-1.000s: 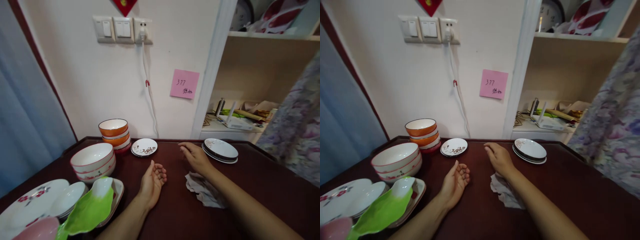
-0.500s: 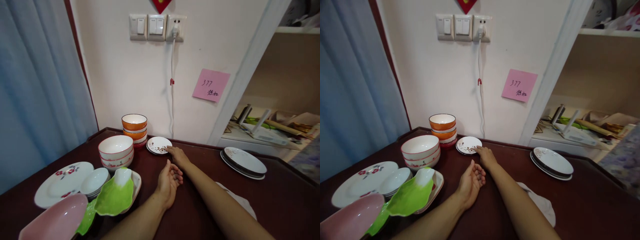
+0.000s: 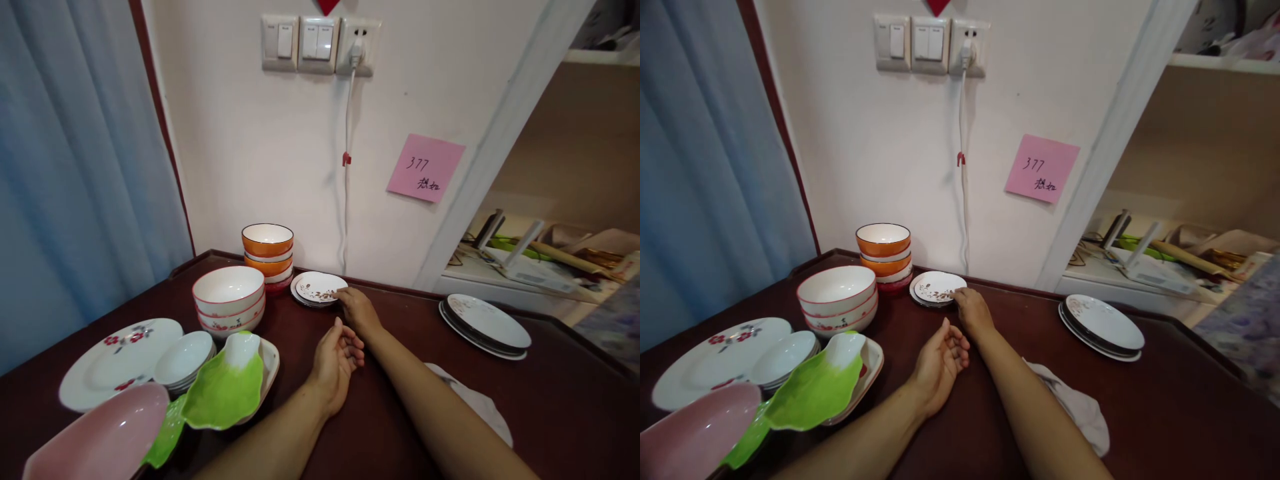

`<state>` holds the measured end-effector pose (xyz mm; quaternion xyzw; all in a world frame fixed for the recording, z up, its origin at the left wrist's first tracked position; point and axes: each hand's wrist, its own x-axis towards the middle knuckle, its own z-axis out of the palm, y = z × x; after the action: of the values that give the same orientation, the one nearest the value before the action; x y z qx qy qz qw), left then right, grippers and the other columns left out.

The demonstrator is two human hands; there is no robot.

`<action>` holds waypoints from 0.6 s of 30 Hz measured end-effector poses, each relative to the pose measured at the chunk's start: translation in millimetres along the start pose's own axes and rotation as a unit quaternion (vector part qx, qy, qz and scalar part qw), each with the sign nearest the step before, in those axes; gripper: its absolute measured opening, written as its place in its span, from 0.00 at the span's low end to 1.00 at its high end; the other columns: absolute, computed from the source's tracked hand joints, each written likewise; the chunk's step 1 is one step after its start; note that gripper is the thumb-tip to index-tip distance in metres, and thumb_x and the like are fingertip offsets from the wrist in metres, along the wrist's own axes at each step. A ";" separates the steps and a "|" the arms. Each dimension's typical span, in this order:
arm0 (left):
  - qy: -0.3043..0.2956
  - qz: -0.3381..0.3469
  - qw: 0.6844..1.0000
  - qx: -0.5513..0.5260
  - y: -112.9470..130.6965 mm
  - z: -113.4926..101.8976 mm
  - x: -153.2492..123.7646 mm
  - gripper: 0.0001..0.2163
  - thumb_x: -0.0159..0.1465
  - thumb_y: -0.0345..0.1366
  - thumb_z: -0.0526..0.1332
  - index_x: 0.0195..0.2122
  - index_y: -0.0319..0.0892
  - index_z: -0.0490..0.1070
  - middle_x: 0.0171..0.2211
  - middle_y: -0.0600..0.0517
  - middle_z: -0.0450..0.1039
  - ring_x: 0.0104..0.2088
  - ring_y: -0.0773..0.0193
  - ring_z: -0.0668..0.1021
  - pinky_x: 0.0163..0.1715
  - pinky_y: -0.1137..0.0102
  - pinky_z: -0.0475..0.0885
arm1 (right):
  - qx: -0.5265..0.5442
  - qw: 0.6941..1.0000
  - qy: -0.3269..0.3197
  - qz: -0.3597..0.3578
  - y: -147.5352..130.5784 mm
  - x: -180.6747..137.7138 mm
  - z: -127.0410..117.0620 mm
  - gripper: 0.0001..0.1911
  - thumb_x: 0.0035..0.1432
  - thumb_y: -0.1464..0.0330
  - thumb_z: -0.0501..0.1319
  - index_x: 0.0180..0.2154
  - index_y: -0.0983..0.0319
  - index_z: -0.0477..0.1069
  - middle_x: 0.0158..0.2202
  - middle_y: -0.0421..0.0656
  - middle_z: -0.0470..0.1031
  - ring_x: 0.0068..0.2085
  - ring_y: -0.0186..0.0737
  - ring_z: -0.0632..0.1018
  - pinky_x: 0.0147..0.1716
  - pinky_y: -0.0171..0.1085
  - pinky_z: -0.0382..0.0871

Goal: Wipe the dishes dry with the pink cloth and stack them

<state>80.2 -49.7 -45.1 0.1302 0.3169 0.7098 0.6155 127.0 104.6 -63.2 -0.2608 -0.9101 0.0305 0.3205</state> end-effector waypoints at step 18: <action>-0.043 0.004 0.998 -0.041 12.0 1.6 -0.3 0.25 0.64 0.51 0.55 0.56 0.40 0.67 0.52 0.38 0.73 0.47 0.45 0.77 0.42 0.50 0.75 | -0.035 0.978 0.113 -0.173 -18.7 -94.3 -114.8 0.17 0.63 0.76 0.54 0.51 0.59 0.70 0.47 0.49 0.76 0.45 0.42 0.75 0.43 0.43 0.71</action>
<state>71.7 -50.1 -36.5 0.1366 0.2605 0.7185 0.6302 249.4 29.0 -21.6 -0.1120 -0.9000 -0.0870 0.4122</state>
